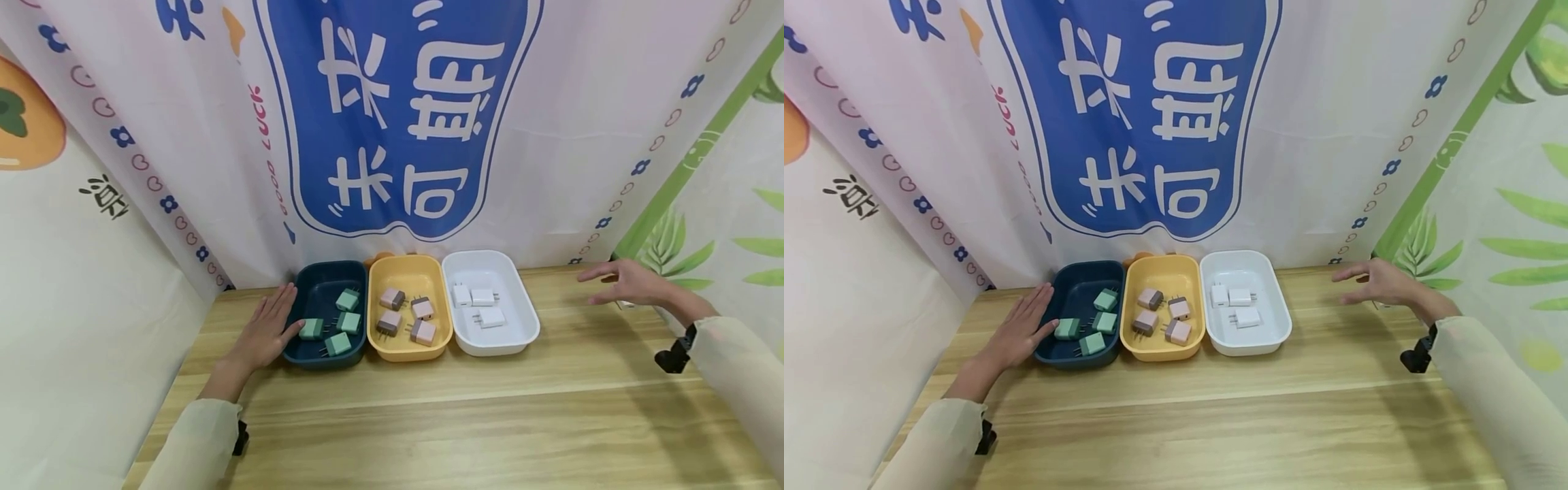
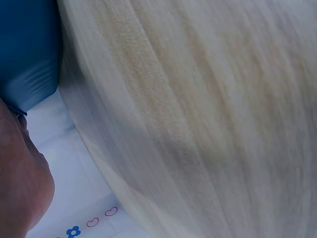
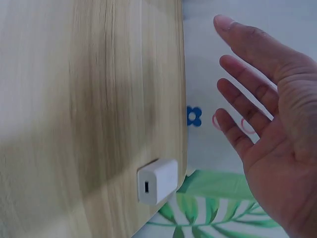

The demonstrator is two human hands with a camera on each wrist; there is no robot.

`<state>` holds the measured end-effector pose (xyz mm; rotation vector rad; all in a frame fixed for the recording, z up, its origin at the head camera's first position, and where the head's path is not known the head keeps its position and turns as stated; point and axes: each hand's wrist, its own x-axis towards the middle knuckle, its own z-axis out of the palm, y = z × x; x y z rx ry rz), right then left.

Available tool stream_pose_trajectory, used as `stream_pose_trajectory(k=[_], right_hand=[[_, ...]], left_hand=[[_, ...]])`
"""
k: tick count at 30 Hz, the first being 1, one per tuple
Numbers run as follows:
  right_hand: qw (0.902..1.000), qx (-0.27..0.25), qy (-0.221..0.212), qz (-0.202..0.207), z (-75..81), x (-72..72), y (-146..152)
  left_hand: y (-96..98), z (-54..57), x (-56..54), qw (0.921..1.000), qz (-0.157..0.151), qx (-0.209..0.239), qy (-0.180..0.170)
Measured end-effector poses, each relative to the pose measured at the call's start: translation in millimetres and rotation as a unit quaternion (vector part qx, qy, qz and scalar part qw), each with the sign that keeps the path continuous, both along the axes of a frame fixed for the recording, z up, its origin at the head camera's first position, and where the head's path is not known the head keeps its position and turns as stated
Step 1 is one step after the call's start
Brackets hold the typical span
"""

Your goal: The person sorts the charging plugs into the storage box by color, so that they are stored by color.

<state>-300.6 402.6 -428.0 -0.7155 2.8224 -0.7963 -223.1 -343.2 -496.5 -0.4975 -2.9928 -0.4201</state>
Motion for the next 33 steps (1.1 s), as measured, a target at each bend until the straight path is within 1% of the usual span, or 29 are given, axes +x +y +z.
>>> stream_pose_trajectory(k=[5,9,12,16,21,27,30,33], right_hand=[[0.9999,-0.002,-0.001,-0.015,-5.4,1.0,13.6],[0.9995,-0.003,-0.004,-0.03,-11.4,0.1,25.7],[0.9987,0.004,-0.015,-0.048,-16.6,-1.5,35.0],[0.9974,0.007,-0.03,-0.065,-22.4,-2.4,44.1],[0.997,-0.002,-0.03,-0.071,-26.4,-0.1,50.3],[0.9965,0.017,-0.022,-0.079,-29.0,1.1,54.5],[0.9958,0.027,-0.025,-0.084,-31.0,1.5,55.9],[0.9952,0.026,-0.03,-0.09,-32.2,2.2,57.1]], left_hand=[[0.7,1.4,0.1,1.0,0.0,-0.008,-0.004],[0.3,2.5,0.2,0.9997,0.005,-0.013,-0.019],[-0.3,3.2,-0.5,0.9995,0.007,-0.016,-0.027],[-1.1,3.1,-1.8,0.9994,0.006,-0.02,-0.028],[-2.1,2.1,-2.9,0.9994,0.005,-0.024,-0.026],[-3.8,1.6,-3.8,0.9995,0.004,-0.024,-0.02],[-4.3,1.1,-4.0,0.9995,0.003,-0.023,-0.019],[-4.1,0.9,-3.5,0.9995,0.003,-0.023,-0.023]])
